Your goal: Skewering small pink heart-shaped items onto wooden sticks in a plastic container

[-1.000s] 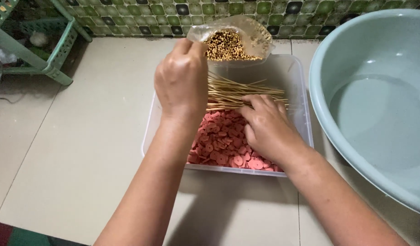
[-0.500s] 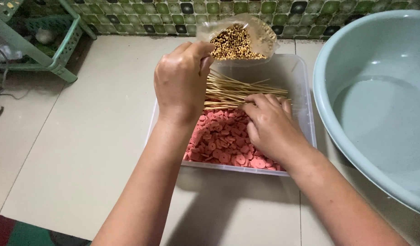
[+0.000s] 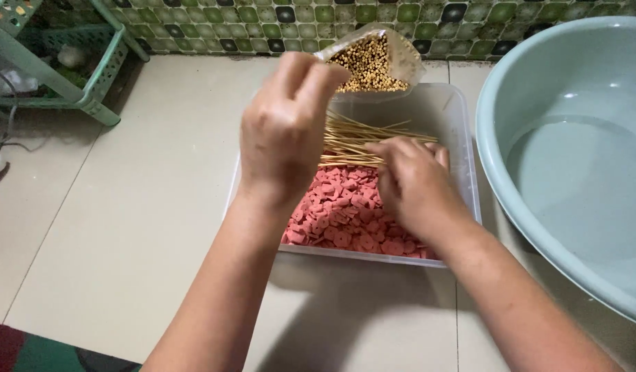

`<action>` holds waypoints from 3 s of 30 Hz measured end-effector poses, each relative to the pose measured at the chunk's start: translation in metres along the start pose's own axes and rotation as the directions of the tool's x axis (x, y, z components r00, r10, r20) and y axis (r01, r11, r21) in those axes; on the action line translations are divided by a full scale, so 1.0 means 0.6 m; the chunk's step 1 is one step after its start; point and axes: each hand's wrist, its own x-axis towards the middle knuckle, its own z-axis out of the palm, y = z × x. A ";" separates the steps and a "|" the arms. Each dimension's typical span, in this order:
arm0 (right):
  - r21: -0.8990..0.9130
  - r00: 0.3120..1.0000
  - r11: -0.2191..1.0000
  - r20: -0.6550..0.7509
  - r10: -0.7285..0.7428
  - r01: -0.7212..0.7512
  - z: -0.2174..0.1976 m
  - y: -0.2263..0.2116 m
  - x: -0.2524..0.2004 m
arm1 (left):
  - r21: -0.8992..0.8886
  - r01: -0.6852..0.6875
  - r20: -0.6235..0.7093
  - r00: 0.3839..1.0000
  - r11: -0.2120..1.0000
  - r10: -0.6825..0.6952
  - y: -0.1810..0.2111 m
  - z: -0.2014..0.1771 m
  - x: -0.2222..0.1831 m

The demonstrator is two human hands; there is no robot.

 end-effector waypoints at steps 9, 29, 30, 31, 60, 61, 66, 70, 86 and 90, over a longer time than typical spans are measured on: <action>0.874 0.863 0.299 0.224 0.453 -0.384 -0.040 0.000 0.004 | -0.170 -0.263 0.102 0.954 0.950 0.282 0.109 -0.028 -0.054; 0.629 0.964 0.755 -0.032 0.263 -0.185 -0.008 0.013 -0.009 | -0.277 0.212 0.603 0.798 0.937 -0.002 -0.004 0.014 -0.131; 0.559 0.967 0.814 -0.080 0.242 -0.158 -0.010 0.014 -0.007 | -0.226 0.278 0.683 0.729 0.934 -0.052 -0.007 0.020 -0.132; 0.560 0.967 0.814 -0.083 0.241 -0.155 -0.008 0.013 -0.005 | -0.225 0.275 0.682 0.730 0.935 -0.051 -0.009 0.023 -0.133; 0.033 0.953 0.983 -0.253 -0.169 0.183 0.017 0.031 0.001 | -0.103 0.415 0.781 0.597 0.904 -0.185 -0.026 0.052 -0.164; 0.028 0.951 0.984 -0.262 -0.165 0.178 0.014 0.031 0.004 | -0.109 0.406 0.779 0.601 0.907 -0.175 -0.027 0.053 -0.159; 0.019 0.957 0.985 -0.240 -0.164 0.173 0.013 0.027 0.000 | -0.109 0.387 0.784 0.600 0.916 -0.160 -0.027 0.044 -0.161; 0.004 0.961 0.990 -0.242 -0.135 0.141 0.024 0.038 0.001 | -0.114 0.388 0.786 0.598 0.915 -0.156 -0.025 0.050 -0.162; -0.098 0.966 0.988 -0.220 -0.137 0.118 0.027 0.037 -0.006 | -0.106 0.335 0.771 0.623 0.936 -0.135 -0.025 0.049 -0.162; -0.083 0.962 0.987 -0.224 -0.154 0.139 0.026 0.037 -0.005 | -0.128 0.328 0.777 0.619 0.936 -0.111 -0.022 0.036 -0.153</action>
